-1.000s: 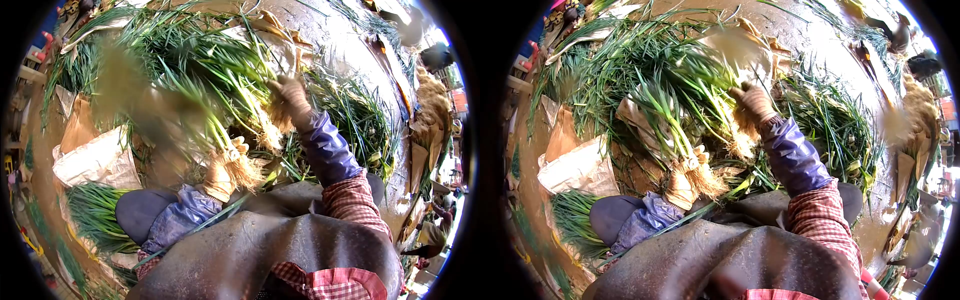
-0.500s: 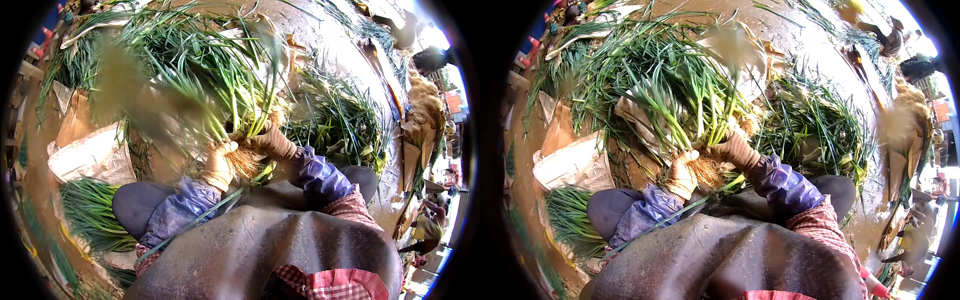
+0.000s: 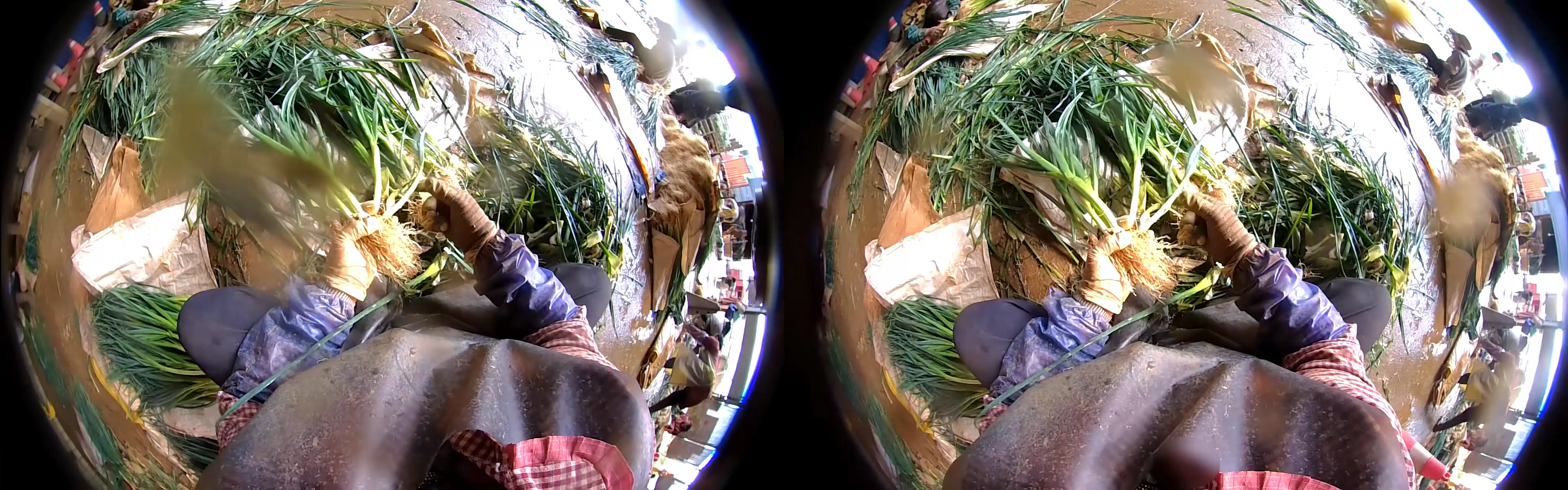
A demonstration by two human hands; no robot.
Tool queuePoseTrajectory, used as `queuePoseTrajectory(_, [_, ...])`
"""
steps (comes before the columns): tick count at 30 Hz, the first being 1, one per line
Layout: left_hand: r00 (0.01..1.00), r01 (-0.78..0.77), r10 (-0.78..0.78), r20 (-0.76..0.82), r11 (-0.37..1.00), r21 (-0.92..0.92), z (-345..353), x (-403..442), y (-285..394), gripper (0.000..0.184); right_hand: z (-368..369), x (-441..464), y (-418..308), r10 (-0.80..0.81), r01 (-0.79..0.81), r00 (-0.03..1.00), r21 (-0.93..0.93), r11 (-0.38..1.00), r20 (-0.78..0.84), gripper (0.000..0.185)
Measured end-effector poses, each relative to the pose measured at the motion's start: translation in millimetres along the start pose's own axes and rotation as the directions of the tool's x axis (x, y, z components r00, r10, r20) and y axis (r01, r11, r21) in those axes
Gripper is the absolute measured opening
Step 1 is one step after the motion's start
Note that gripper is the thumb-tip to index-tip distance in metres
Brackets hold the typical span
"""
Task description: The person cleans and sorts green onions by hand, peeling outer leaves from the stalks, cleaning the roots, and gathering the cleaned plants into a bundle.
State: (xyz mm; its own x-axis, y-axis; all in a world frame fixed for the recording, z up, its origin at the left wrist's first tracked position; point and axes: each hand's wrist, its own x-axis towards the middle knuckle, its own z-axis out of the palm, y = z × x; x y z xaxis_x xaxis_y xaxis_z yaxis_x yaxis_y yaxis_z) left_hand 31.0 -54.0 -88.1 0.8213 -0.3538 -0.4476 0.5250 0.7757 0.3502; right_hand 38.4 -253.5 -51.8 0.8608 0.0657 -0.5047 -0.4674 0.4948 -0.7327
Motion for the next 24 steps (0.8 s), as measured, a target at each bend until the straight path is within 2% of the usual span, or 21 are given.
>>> queuePoseTrajectory(3, [1.0,-0.03,0.029,0.008,0.998,0.056,0.7,0.0,-3.7,0.023,-1.8,5.9,10.7,0.177,-0.172,0.984,-0.119,0.978,0.034,0.052])
queuePoseTrajectory(5, [0.999,-0.045,0.045,0.006,0.996,0.082,1.0,0.8,-6.4,0.023,-13.4,26.0,27.0,0.254,-0.254,0.967,-0.007,0.967,-0.012,0.054])
queuePoseTrajectory(6, [0.998,-0.067,0.067,0.001,0.992,0.106,0.3,1.6,-7.5,0.022,-14.4,25.7,33.1,0.182,-0.186,0.975,-0.022,0.982,-0.128,0.056])
queuePoseTrajectory(7, [0.998,-0.065,0.065,0.003,0.992,0.111,-4.9,3.7,-8.2,0.022,-17.8,23.5,36.4,0.179,-0.183,0.975,-0.017,0.983,-0.128,0.056])
queuePoseTrajectory(9, [0.999,-0.005,-0.001,0.054,0.993,0.12,-9.2,5.0,-7.3,0.028,-17.8,15.6,36.8,0.375,-0.371,0.926,0.07,0.926,-0.05,0.06])
queuePoseTrajectory(10, [0.999,0.019,-0.024,0.036,0.99,0.137,-11.0,5.0,-9.4,0.028,-18.8,15.3,41.4,0.379,-0.377,0.924,0.038,0.925,-0.045,0.062])
queuePoseTrajectory(11, [0.999,0.026,-0.032,0.038,0.99,0.138,-9.0,4.2,-11.3,0.028,-14.9,9.2,36.5,0.417,-0.42,0.907,0.053,0.906,0.055,0.064])
queuePoseTrajectory(13, [1.0,-0.005,0.001,0.024,0.988,0.153,-5.4,3.8,-12.3,0.02,-30.3,21.5,53.3,0.42,-0.422,0.906,0.071,0.904,0.05,0.052])
queuePoseTrajectory(14, [0.999,0.014,-0.02,0.038,0.988,0.153,-1.7,1.1,-11.0,0.021,-0.5,3.9,29.7,0.328,-0.329,0.944,0.111,0.938,0.028,0.037])
queuePoseTrajectory(15, [0.999,0.017,-0.024,0.04,0.987,0.157,-2.7,1.8,-10.2,0.021,-0.9,4.0,31.6,0.325,-0.326,0.945,0.116,0.938,0.027,0.037])
queuePoseTrajectory(17, [0.997,0.073,-0.075,0.034,0.995,0.071,-5.8,3.9,-9.7,0.022,-5.0,3.5,35.4,0.192,-0.206,0.978,0.223,0.953,0.08,0.021])
queuePoseTrajectory(18, [0.995,0.095,-0.096,0.03,0.995,0.033,9.0,-5.3,-4.6,0.022,5.9,-10.1,24.0,0.186,-0.187,0.982,0.214,0.959,0.023,0.013])
queuePoseTrajectory(19, [0.993,0.1,-0.098,0.06,0.995,-0.029,-10.3,6.6,-8.6,0.023,11.1,-16.5,22.4,0.039,-0.047,0.998,0.219,0.975,0.043,0.01])
queuePoseTrajectory(21, [0.987,0.124,-0.118,0.112,0.991,-0.048,2.3,-0.3,-3.3,0.023,13.8,-30.4,14.7,-0.064,0.053,0.995,0.149,0.987,0.073,0.017])
queuePoseTrajectory(22, [0.989,0.117,-0.112,0.096,0.992,-0.047,6.9,-4.8,-2.8,0.023,17.7,-36.9,10.3,-0.096,0.095,0.995,0.061,0.994,0.003,0.018])
queuePoseTrajectory(24, [0.986,0.14,-0.132,0.099,0.988,-0.072,13.1,-8.1,-4.2,0.023,21.5,-48.9,1.9,-0.146,0.146,0.989,0.023,0.989,-0.028,0.019])
